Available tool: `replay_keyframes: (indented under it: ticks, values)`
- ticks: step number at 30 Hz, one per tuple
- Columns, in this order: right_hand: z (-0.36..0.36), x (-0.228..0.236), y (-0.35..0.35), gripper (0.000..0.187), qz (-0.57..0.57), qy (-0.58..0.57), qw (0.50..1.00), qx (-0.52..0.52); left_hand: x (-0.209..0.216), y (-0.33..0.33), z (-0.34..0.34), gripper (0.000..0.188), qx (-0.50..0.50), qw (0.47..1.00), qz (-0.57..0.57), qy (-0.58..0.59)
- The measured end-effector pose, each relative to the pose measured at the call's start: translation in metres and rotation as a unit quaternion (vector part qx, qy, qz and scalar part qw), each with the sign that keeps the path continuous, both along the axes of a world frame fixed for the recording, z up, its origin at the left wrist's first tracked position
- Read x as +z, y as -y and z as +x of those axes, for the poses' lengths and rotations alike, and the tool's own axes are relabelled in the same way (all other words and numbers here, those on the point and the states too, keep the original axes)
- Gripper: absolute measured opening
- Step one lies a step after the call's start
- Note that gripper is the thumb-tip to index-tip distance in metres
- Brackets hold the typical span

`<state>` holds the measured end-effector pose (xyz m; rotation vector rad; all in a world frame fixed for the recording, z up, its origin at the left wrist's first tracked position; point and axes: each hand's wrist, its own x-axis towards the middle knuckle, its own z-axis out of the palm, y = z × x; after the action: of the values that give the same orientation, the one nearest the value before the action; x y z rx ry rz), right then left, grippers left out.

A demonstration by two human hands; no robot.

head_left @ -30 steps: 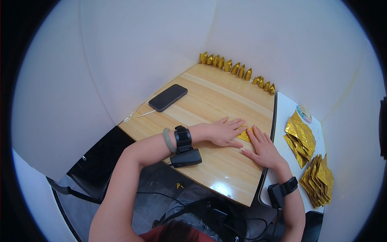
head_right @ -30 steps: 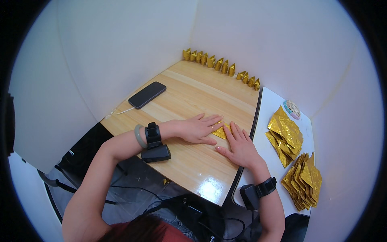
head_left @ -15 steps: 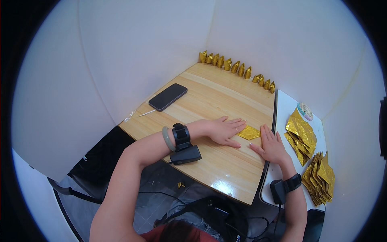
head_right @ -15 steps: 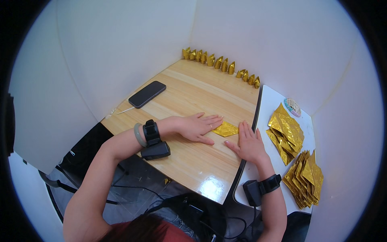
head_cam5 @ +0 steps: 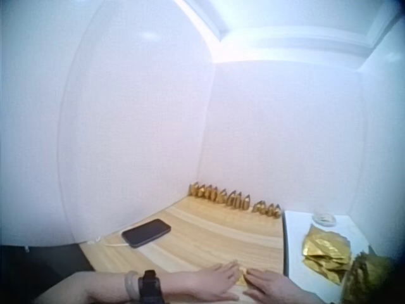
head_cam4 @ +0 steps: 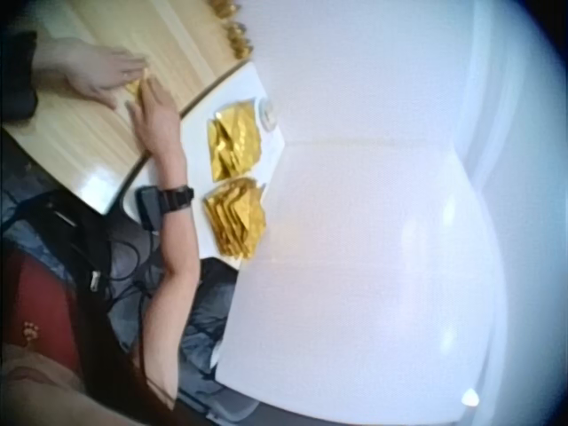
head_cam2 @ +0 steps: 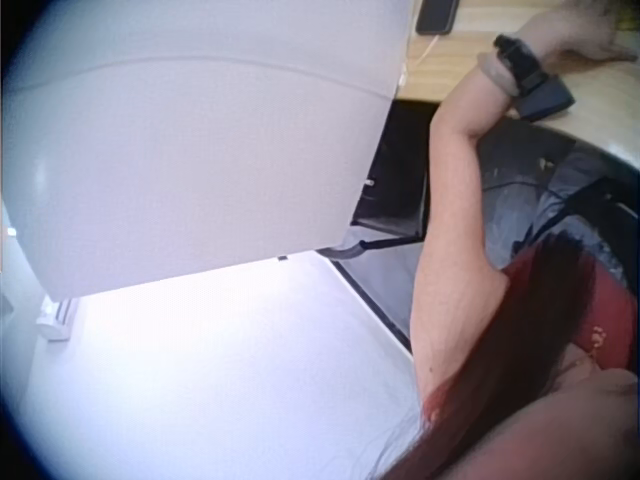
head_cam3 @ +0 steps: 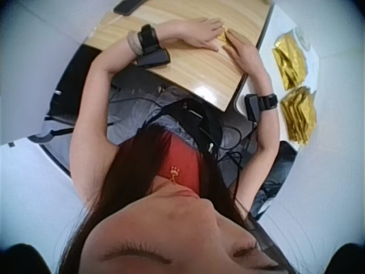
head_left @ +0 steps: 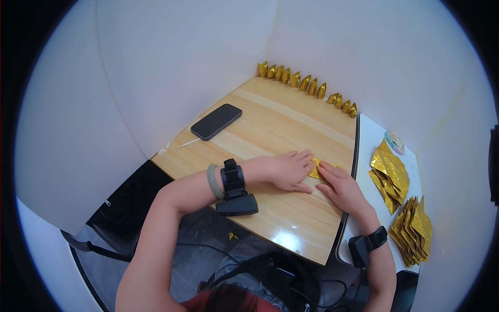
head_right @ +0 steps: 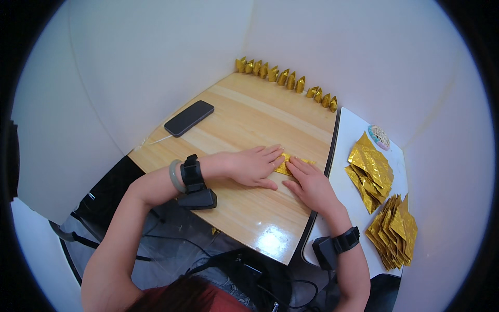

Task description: Folding squares of gold foil into traditional paper ingots.

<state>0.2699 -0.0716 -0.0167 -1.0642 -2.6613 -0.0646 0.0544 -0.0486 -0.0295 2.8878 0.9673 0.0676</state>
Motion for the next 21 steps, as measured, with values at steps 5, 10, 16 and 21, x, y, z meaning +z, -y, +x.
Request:
replay_keyframes:
  ticks: [5, 10, 16, 21]
  values:
    - [-0.002, -0.001, -0.003, 0.031, -0.033, -0.133, 0.99, 0.018, 0.011, -0.014, -0.006, 0.053, -0.084, 0.987, 0.119, 0.074]
    - [-0.002, 0.005, 0.0, 0.033, -0.056, -0.121, 0.991, -0.018, 0.014, -0.016, -0.007, 0.04, -0.052, 0.984, -0.044, 0.166]
    - [0.0, 0.008, 0.001, 0.039, -0.081, -0.15, 0.985, -0.025, 0.005, -0.022, -0.005, 0.038, -0.055, 0.977, -0.067, 0.195]
    - [-0.001, 0.009, 0.001, 0.038, -0.069, -0.145, 0.987, -0.009, 0.01, -0.018, -0.005, 0.035, -0.047, 0.981, -0.061, 0.181]
